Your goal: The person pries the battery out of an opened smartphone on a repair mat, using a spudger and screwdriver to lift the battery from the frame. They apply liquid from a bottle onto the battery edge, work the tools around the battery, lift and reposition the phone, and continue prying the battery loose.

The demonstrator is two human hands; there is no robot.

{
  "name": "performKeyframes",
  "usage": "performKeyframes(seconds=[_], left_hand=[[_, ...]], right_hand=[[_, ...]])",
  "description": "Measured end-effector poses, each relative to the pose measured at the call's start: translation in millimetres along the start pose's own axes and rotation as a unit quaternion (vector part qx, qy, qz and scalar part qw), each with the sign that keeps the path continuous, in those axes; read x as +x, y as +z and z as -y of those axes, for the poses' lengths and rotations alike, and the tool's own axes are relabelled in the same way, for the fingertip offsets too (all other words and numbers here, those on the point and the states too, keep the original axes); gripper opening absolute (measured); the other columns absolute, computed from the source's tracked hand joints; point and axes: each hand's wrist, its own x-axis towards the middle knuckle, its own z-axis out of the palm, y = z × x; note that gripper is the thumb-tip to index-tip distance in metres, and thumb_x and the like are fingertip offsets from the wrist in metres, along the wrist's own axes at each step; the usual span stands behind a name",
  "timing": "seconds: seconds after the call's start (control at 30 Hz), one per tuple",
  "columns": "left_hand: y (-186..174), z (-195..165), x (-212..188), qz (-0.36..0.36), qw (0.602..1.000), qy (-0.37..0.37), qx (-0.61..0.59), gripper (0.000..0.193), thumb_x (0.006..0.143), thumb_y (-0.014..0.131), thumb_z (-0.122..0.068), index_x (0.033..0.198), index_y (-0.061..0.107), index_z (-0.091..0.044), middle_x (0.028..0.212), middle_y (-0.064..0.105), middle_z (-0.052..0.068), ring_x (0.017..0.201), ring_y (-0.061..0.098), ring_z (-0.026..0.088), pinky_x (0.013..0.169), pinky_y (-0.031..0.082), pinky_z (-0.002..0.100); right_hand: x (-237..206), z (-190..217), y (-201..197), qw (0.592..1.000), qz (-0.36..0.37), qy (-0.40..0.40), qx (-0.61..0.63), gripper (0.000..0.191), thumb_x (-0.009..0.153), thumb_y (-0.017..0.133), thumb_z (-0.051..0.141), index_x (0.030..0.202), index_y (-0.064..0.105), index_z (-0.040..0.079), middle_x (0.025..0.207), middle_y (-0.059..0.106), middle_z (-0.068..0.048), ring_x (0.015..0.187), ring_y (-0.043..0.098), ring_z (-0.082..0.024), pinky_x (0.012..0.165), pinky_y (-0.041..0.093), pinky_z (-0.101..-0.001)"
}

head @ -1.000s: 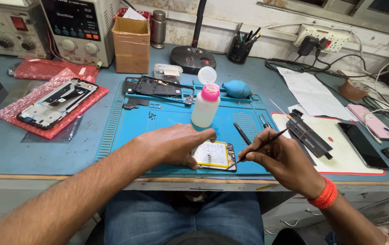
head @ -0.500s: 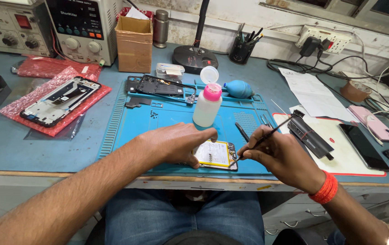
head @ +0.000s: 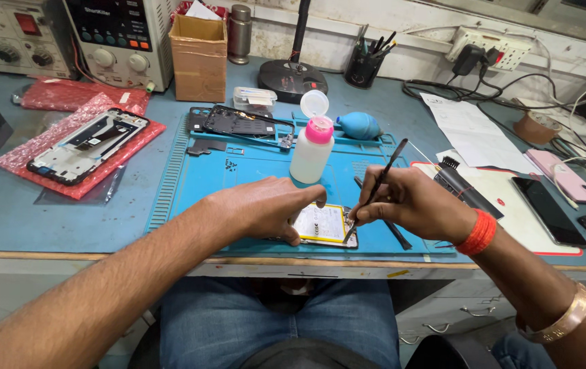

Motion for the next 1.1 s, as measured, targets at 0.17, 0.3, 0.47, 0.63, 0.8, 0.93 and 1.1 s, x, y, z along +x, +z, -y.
performKeyframes(seconds=[0.17,0.3,0.47,0.63,0.8,0.93,1.1], left_hand=[[4.7,3.4,0.6,-0.045,0.997,0.066,-0.006,0.074,0.068,0.091,-0.022,0.13,0.052,-0.012,0.098,0.073,0.016,0.1,0.069,0.039,0.08,0.055,0.049],[4.9,5.8,3.3,-0.024,0.999,0.043,0.002,0.074,0.071,0.088,-0.022,0.134,0.05,-0.015,0.093,0.074,0.016,0.097,0.071,0.038,0.081,0.055,0.049],[3.6,3.7,2.4,-0.031,0.999,0.04,-0.001,0.075,0.07,0.089,-0.023,0.134,0.05,-0.014,0.091,0.073,0.016,0.095,0.07,0.038,0.08,0.055,0.05],[5.0,2.0,-0.9,-0.034,0.999,0.03,-0.016,0.074,0.07,0.087,-0.022,0.134,0.05,-0.014,0.087,0.074,0.016,0.093,0.072,0.037,0.078,0.055,0.05],[6.8,0.5,-2.2,-0.042,0.999,0.027,-0.015,0.072,0.071,0.087,-0.021,0.132,0.051,-0.014,0.09,0.073,0.016,0.094,0.07,0.039,0.078,0.054,0.051],[5.6,-1.8,-4.2,-0.042,0.998,0.033,-0.023,0.072,0.071,0.087,-0.021,0.132,0.05,-0.013,0.088,0.073,0.017,0.094,0.071,0.039,0.079,0.054,0.051],[5.1,-5.2,-10.4,-0.054,0.998,0.031,-0.026,0.074,0.073,0.087,-0.023,0.135,0.047,-0.01,0.088,0.073,0.019,0.096,0.069,0.041,0.08,0.053,0.052]], right_hand=[[-8.9,6.0,6.5,0.979,0.003,0.11,-0.17,0.009,0.094,0.075,0.013,0.1,0.074,0.006,0.09,0.081,-0.007,0.08,0.072,-0.019,0.073,0.059,-0.0305],[-6.6,8.7,2.4,0.984,-0.003,0.138,-0.116,0.01,0.092,0.073,0.012,0.098,0.071,0.004,0.092,0.085,-0.006,0.075,0.076,-0.015,0.058,0.056,-0.0325],[3.3,0.1,-1.0,1.0,0.003,-0.01,0.028,0.013,0.092,0.071,0.006,0.094,0.06,0.0,0.095,0.081,-0.013,0.095,0.078,-0.016,0.082,0.063,-0.0288],[5.6,-12.5,19.6,0.998,-0.048,-0.012,0.028,0.013,0.092,0.069,0.003,0.093,0.057,-0.001,0.095,0.08,-0.014,0.096,0.079,-0.018,0.079,0.063,-0.0298],[5.8,-13.1,23.5,0.999,-0.042,-0.019,0.028,0.011,0.094,0.068,0.004,0.094,0.057,0.0,0.096,0.08,-0.013,0.095,0.078,-0.016,0.079,0.063,-0.029],[9.3,-9.6,24.0,0.999,-0.032,-0.02,0.018,0.01,0.093,0.069,0.003,0.095,0.059,-0.001,0.097,0.08,-0.012,0.095,0.076,-0.014,0.079,0.062,-0.0286],[13.3,-4.4,29.9,0.999,-0.029,-0.024,0.01,0.009,0.093,0.069,0.004,0.096,0.062,-0.001,0.096,0.08,-0.012,0.095,0.077,-0.013,0.08,0.063,-0.028]])
